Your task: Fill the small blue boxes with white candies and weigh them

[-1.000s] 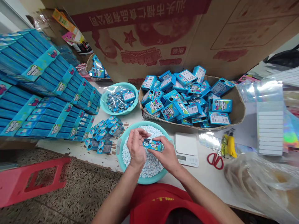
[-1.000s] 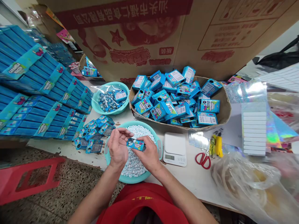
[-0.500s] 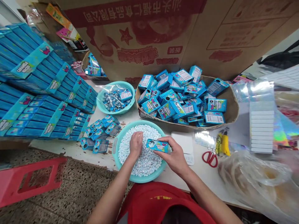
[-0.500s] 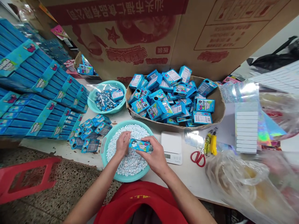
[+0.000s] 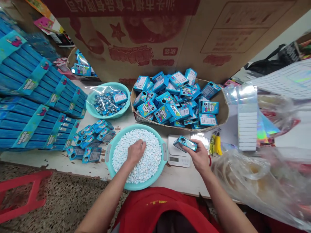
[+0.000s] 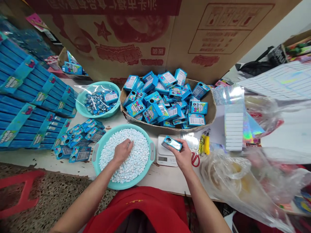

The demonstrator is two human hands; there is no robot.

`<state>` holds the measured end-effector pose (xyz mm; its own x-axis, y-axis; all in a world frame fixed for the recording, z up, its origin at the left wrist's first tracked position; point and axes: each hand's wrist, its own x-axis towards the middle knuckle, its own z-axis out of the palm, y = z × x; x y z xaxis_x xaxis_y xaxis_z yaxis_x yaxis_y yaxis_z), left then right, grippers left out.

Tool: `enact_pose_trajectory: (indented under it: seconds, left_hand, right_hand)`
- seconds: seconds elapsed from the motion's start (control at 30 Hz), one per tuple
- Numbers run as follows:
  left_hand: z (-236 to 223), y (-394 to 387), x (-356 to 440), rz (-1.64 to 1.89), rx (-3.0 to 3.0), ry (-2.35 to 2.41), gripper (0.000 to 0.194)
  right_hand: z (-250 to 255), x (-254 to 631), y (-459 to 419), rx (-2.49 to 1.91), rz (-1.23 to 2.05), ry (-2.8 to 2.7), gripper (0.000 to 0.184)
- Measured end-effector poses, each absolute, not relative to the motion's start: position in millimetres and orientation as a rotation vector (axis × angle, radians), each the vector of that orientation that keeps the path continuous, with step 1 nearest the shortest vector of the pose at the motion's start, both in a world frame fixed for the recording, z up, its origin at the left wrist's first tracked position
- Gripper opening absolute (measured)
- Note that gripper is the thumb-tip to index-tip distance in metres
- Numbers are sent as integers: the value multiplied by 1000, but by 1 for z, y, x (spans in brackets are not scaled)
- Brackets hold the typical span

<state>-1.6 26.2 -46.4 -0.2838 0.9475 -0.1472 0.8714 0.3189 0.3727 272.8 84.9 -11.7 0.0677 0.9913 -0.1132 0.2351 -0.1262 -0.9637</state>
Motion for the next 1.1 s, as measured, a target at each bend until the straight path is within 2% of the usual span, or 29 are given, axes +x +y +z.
enact_pose_trajectory:
  seconds: [0.1, 0.2, 0.33, 0.4, 0.53, 0.73, 0.83, 0.93, 1.1]
  left_hand:
    - [-50, 28, -7, 460, 1551, 2261, 28]
    - [-49, 28, -10, 459, 1573, 2258, 30]
    - [-44, 23, -10, 472, 1758, 2251, 30]
    - [-42, 21, -11, 517, 1814, 2236, 24]
    - [-41, 17, -15, 544, 1864, 2205, 20]
    - [-47, 10, -14, 706, 1926, 2235, 20]
    - [-46, 9, -9, 753, 1921, 2256, 19]
    - [-42, 6, -7, 774, 1922, 2252, 19]
    - [-37, -6, -13, 927, 1758, 2283, 19]
  right_hand:
    - [-38, 276, 86, -1552, 1130, -1313, 49]
    - [-54, 276, 82, -1554, 1165, -1298, 52]
    - [-54, 283, 75, -1505, 1175, -1351, 66]
    - [-50, 290, 71, -1512, 1140, -1325, 66]
    - [-39, 301, 68, -1592, 979, -1253, 50]
    - [2, 265, 113, -1399, 703, -1608, 36]
    - [20, 219, 161, -1288, 664, -1774, 44]
    - [29, 177, 203, -1441, 728, -1865, 58]
    - [40, 173, 214, -1532, 938, -1715, 51]
